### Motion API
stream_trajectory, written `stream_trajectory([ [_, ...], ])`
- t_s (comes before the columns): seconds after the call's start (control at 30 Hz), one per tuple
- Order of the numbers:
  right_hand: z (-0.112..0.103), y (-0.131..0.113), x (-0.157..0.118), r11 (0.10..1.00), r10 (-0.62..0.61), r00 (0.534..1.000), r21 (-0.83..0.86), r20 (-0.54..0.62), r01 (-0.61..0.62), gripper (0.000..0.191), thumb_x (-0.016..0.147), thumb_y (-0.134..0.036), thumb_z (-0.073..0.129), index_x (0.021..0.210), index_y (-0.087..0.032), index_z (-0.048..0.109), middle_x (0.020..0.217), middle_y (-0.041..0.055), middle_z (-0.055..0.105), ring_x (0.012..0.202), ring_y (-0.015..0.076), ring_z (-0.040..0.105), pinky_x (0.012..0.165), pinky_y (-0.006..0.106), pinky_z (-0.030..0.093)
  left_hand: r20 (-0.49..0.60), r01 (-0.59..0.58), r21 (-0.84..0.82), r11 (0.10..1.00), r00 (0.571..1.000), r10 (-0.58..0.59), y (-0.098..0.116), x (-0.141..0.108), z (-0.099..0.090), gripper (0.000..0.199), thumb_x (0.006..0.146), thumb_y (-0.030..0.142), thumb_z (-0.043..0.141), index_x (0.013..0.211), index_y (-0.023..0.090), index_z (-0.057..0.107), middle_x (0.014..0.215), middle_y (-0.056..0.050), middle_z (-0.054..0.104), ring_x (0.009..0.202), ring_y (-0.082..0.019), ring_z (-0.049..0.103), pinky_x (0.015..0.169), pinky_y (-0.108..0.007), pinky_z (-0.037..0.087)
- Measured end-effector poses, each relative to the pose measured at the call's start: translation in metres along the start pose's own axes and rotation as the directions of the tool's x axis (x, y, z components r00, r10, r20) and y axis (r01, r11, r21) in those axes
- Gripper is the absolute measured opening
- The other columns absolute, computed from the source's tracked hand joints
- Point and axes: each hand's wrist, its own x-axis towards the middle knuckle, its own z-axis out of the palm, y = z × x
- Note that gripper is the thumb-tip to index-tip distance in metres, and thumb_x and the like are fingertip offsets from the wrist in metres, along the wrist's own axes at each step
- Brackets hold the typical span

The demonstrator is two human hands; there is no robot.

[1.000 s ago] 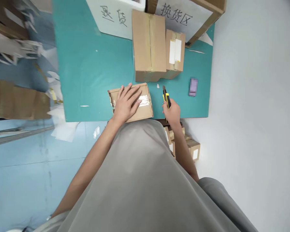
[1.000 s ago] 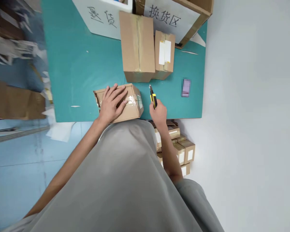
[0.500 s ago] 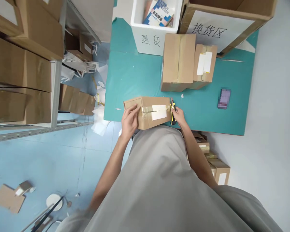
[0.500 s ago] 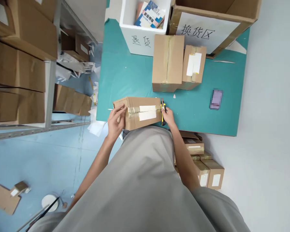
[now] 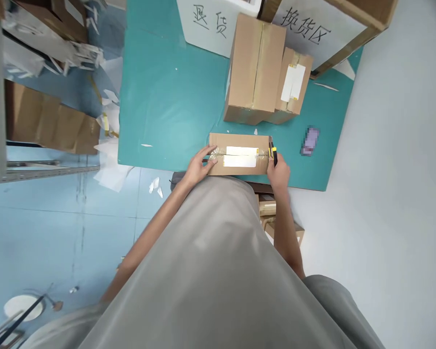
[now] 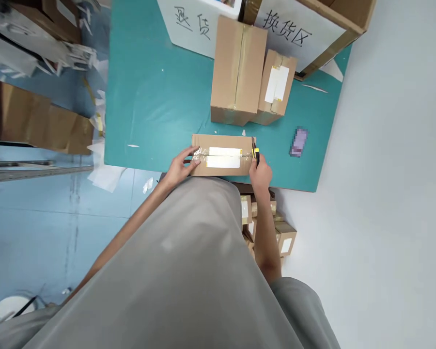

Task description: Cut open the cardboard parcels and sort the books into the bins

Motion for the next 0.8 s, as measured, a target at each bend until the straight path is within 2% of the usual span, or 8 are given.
stream_trajectory([
  [0.07,-0.009,-0.006,-0.002,0.995,-0.094,0.996,-0.047,-0.008,0.093,0.052,0.109,-0.037,0.033,0.148,-0.015,0.058,0.136,0.0212,0.069,0.110,0.0351,0.069,0.090,0.043,0.052,0.015,0.019,-0.051,0.999,1.000,-0.018,-0.002,0.002,0.001,0.071,0.091,0.063,0.072,0.151,0.027,0.061,0.166,-0.014,0.047,0.135,-0.033,0.062,0.106,-0.047,0.058],
  [0.13,-0.017,-0.017,-0.005,0.967,-0.246,0.968,-0.055,0.041,0.248,0.053,0.110,-0.038,0.033,0.156,-0.019,0.053,0.143,0.0175,0.067,0.115,0.0336,0.068,0.091,0.041,0.052,0.035,0.036,-0.097,0.995,0.999,-0.032,-0.004,0.002,0.000,0.071,0.091,0.061,0.074,0.151,0.028,0.060,0.167,-0.014,0.046,0.136,-0.032,0.060,0.108,-0.047,0.057],
  [0.17,-0.021,-0.025,-0.006,0.939,-0.334,0.938,-0.049,0.095,0.340,0.053,0.111,-0.039,0.033,0.157,-0.021,0.052,0.143,0.0155,0.068,0.117,0.0326,0.068,0.091,0.039,0.052,0.040,0.042,-0.112,0.993,0.998,-0.038,-0.005,0.002,-0.001,0.071,0.090,0.059,0.075,0.152,0.028,0.060,0.167,-0.014,0.046,0.137,-0.032,0.060,0.109,-0.047,0.056],
  [0.23,-0.025,-0.044,-0.007,0.859,-0.491,0.843,-0.041,0.219,0.511,0.052,0.112,-0.040,0.033,0.159,-0.025,0.052,0.141,0.0118,0.070,0.117,0.0303,0.068,0.090,0.035,0.051,0.039,0.050,-0.129,0.990,0.998,-0.045,-0.006,0.003,-0.001,0.071,0.090,0.056,0.076,0.152,0.027,0.059,0.166,-0.014,0.048,0.137,-0.032,0.059,0.110,-0.047,0.055],
  [0.3,-0.027,-0.063,-0.007,0.771,-0.577,0.744,-0.078,0.337,0.633,0.052,0.114,-0.040,0.031,0.161,-0.028,0.050,0.139,0.0100,0.071,0.116,0.0285,0.069,0.086,0.032,0.049,0.038,0.052,-0.137,0.989,0.998,-0.047,-0.008,0.004,-0.001,0.071,0.090,0.054,0.076,0.153,0.027,0.059,0.164,-0.013,0.050,0.136,-0.032,0.059,0.111,-0.047,0.054],
  [0.4,-0.029,-0.089,-0.003,0.649,-0.597,0.647,-0.190,0.474,0.737,0.052,0.115,-0.036,0.030,0.164,-0.031,0.044,0.138,0.0112,0.071,0.111,0.0278,0.069,0.082,0.032,0.047,0.041,0.047,-0.154,0.987,0.998,-0.041,-0.008,0.004,0.000,0.070,0.090,0.053,0.076,0.153,0.027,0.059,0.163,-0.012,0.051,0.136,-0.031,0.059,0.111,-0.047,0.054],
  [0.5,-0.032,-0.104,0.001,0.550,-0.588,0.593,-0.266,0.550,0.792,0.053,0.114,-0.030,0.030,0.165,-0.032,0.042,0.138,0.0136,0.070,0.108,0.0282,0.069,0.081,0.034,0.045,0.043,0.044,-0.178,0.983,0.998,-0.037,-0.007,0.005,0.001,0.069,0.090,0.050,0.077,0.152,0.027,0.059,0.163,-0.013,0.051,0.136,-0.031,0.058,0.111,-0.047,0.054],
  [0.8,-0.038,-0.119,0.006,0.427,-0.596,0.523,-0.311,0.609,0.849,0.056,0.110,-0.021,0.033,0.165,-0.031,0.038,0.138,0.0163,0.068,0.105,0.0288,0.069,0.079,0.035,0.046,0.032,0.035,-0.186,0.982,0.999,-0.029,-0.001,0.004,0.001,0.068,0.090,0.047,0.076,0.153,0.027,0.059,0.166,-0.012,0.048,0.137,-0.031,0.058,0.109,-0.046,0.056],
])
